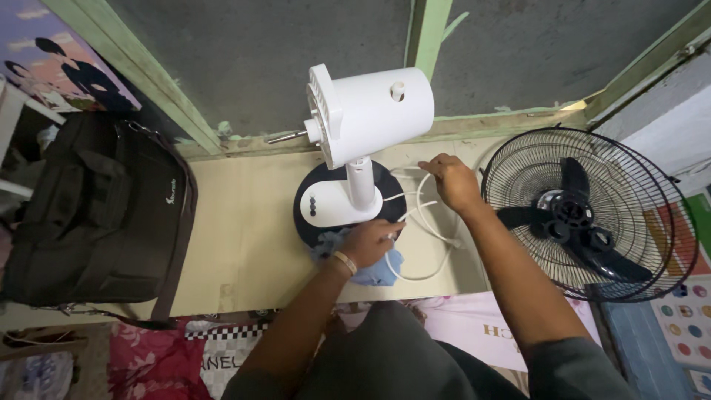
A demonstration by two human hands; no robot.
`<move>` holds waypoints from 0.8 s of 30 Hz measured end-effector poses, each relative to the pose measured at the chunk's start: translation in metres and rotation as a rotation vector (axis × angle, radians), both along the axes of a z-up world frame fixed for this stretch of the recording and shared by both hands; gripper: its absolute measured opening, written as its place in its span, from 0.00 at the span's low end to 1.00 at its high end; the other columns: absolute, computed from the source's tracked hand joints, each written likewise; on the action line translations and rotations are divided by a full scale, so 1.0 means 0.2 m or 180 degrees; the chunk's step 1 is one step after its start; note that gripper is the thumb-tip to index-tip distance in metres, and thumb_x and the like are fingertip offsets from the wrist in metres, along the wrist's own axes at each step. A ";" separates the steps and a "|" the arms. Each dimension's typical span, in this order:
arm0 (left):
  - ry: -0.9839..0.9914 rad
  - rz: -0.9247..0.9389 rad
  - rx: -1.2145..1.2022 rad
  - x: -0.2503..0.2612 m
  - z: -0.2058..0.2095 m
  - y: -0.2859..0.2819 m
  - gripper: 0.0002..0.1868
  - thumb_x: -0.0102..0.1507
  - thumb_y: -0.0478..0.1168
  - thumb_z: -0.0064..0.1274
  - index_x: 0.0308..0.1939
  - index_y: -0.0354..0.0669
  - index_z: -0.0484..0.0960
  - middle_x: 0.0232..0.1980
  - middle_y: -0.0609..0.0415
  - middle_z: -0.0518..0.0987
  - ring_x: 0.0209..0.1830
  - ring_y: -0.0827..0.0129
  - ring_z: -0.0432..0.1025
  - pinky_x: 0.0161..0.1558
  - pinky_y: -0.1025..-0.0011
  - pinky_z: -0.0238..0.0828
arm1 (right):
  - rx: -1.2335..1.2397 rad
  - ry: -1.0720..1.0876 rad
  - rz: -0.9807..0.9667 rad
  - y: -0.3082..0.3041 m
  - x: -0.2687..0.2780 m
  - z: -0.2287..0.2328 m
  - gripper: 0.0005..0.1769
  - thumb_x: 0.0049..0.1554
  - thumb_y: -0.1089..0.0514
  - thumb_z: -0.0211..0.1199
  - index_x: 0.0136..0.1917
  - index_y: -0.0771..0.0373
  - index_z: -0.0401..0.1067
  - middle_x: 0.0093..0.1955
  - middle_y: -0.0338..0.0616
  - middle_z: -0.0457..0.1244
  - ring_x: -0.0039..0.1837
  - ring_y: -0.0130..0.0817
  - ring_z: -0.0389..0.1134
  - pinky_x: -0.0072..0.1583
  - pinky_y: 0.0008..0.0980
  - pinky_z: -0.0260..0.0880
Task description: The person wipes the exterior of a white portable fan with a blue cloth, rotating the unit to clean all sides. They then wipe the power cord and the base, and finally clean a black fan blade assembly with the same cloth.
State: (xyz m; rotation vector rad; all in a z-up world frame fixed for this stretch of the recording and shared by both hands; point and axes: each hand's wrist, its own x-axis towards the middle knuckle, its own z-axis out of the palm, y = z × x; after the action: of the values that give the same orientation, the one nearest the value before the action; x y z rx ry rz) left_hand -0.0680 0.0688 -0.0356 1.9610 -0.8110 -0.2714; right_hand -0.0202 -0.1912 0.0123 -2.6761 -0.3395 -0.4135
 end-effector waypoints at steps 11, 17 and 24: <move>0.0099 0.1680 -0.0832 -0.04 0.04 0.05 0.12 0.66 0.37 0.50 0.53 0.42 0.81 0.42 0.51 0.81 0.33 0.68 0.79 0.38 0.69 0.76 | 0.0117 -0.0053 -0.0210 -0.19 0.05 -0.27 0.33 0.49 0.77 0.53 0.66 0.60 0.74 0.56 0.56 0.66 0.58 0.55 0.66 0.60 0.45 0.69; 0.1040 0.2460 -0.2200 0.08 0.03 0.34 0.10 0.68 0.39 0.51 0.48 0.38 0.84 0.36 0.55 0.78 0.35 0.72 0.73 0.42 0.73 0.70 | -0.0811 0.0307 -0.0750 -0.25 0.08 -0.22 0.28 0.56 0.65 0.57 0.70 0.54 0.71 0.61 0.57 0.64 0.57 0.55 0.67 0.55 0.49 0.70; 0.2491 0.2924 -0.3399 0.03 0.01 0.44 0.13 0.64 0.44 0.47 0.46 0.43 0.82 0.38 0.56 0.75 0.42 0.67 0.70 0.47 0.69 0.70 | -0.0958 0.1406 -0.1393 -0.37 0.24 -0.13 0.16 0.61 0.47 0.64 0.60 0.52 0.77 0.57 0.51 0.70 0.58 0.52 0.71 0.56 0.49 0.72</move>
State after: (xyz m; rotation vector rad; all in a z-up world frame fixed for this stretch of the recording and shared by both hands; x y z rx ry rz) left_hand -0.0623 0.1559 -0.0336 0.8858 0.4491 -0.0046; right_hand 0.0270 -0.2652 -0.0131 -3.0275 0.3475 0.1290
